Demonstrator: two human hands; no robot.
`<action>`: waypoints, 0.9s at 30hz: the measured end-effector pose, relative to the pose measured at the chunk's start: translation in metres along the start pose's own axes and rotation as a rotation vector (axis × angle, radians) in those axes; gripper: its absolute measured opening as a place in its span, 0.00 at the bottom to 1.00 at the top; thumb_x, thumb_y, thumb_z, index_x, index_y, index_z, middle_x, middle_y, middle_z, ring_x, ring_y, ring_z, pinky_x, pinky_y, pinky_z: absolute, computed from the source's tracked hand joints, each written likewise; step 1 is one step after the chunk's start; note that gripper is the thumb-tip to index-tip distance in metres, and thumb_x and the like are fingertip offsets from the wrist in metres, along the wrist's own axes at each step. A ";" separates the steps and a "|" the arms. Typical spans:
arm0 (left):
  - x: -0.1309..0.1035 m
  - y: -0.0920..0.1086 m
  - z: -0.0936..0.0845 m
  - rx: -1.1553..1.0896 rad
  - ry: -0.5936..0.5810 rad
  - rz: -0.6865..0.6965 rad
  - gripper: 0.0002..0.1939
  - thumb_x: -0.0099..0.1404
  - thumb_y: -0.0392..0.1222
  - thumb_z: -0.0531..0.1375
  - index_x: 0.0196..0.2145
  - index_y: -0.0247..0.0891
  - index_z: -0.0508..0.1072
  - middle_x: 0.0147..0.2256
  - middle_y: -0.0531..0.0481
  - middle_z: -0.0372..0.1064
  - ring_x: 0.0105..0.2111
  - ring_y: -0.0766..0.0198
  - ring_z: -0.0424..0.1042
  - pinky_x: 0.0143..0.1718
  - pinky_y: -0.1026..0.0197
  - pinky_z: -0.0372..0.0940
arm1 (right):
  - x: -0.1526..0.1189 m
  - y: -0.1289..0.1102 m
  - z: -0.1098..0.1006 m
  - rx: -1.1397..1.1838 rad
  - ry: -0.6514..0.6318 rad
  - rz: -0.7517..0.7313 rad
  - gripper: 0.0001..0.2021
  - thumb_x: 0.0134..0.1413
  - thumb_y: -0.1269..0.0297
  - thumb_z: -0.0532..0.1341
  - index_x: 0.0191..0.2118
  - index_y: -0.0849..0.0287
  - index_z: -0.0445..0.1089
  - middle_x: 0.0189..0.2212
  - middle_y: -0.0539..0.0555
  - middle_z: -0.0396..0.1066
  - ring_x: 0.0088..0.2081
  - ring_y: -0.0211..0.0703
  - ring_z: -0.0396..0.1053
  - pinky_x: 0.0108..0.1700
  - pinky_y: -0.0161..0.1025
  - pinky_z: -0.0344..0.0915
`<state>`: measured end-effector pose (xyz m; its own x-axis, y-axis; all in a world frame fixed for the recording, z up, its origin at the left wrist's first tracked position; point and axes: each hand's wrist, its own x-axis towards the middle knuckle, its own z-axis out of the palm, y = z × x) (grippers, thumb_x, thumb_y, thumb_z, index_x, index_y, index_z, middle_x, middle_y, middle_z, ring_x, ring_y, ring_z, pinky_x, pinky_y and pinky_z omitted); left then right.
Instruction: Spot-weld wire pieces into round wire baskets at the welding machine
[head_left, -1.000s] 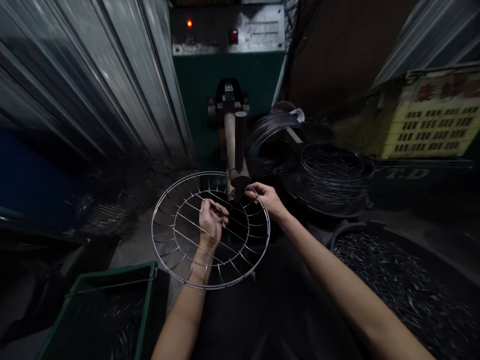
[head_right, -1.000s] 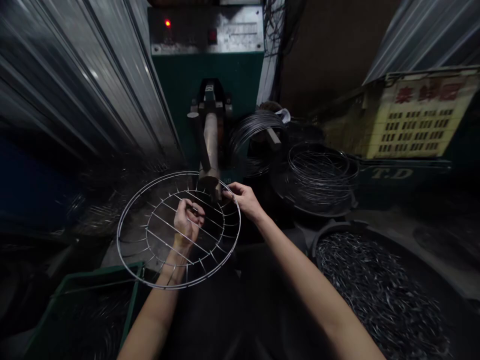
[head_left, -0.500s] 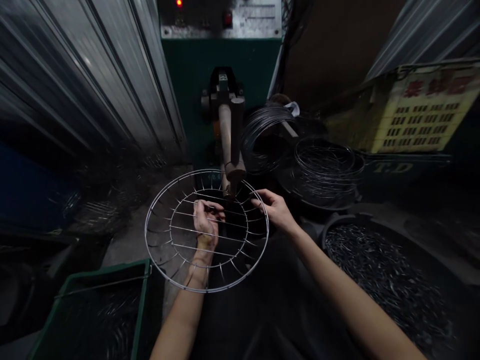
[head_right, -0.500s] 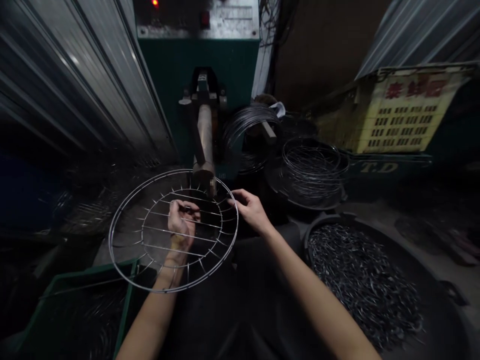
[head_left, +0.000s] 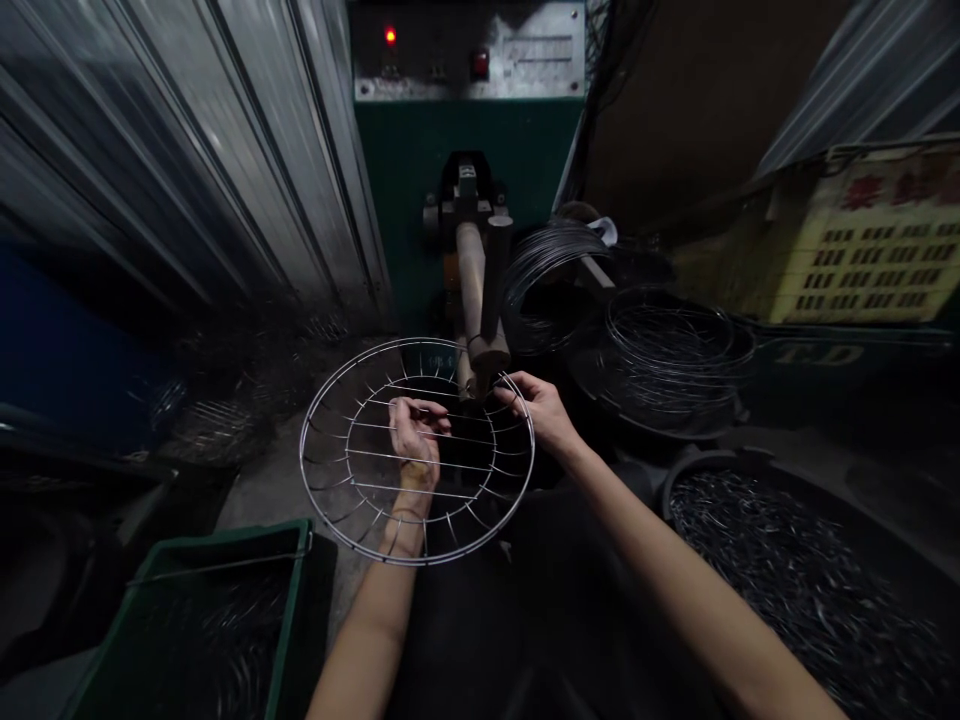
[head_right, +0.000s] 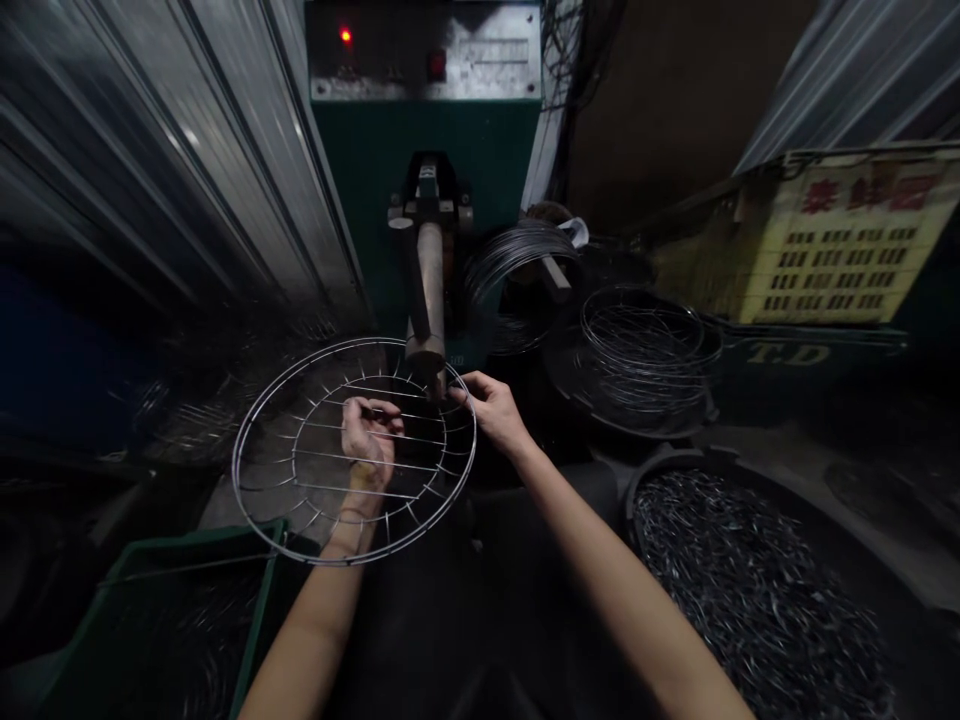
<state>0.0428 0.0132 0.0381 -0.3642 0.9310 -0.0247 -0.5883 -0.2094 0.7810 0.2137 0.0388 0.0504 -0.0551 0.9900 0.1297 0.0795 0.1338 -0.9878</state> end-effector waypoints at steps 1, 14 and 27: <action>0.000 -0.001 0.000 -0.002 0.000 0.004 0.19 0.57 0.57 0.57 0.28 0.41 0.56 0.19 0.56 0.69 0.14 0.68 0.65 0.16 0.68 0.57 | 0.000 0.000 0.000 0.002 0.000 -0.001 0.19 0.40 0.49 0.66 0.31 0.61 0.70 0.23 0.47 0.65 0.24 0.33 0.58 0.27 0.34 0.56; -0.004 0.003 0.002 0.016 -0.012 0.044 0.15 0.60 0.52 0.56 0.28 0.41 0.54 0.19 0.56 0.68 0.15 0.68 0.65 0.18 0.68 0.57 | 0.002 0.005 0.000 0.097 -0.018 0.028 0.18 0.40 0.50 0.67 0.33 0.59 0.71 0.28 0.50 0.71 0.30 0.39 0.67 0.34 0.37 0.64; -0.010 0.000 0.006 0.004 0.092 0.090 0.09 0.64 0.49 0.51 0.31 0.43 0.56 0.23 0.54 0.69 0.18 0.66 0.67 0.19 0.64 0.62 | -0.011 -0.004 -0.010 -0.016 0.019 -0.001 0.18 0.42 0.50 0.66 0.34 0.60 0.71 0.27 0.50 0.69 0.28 0.36 0.63 0.29 0.35 0.60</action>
<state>0.0509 0.0055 0.0416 -0.4802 0.8771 -0.0120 -0.5480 -0.2893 0.7849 0.2237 0.0280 0.0536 -0.0364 0.9905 0.1324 0.0958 0.1353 -0.9862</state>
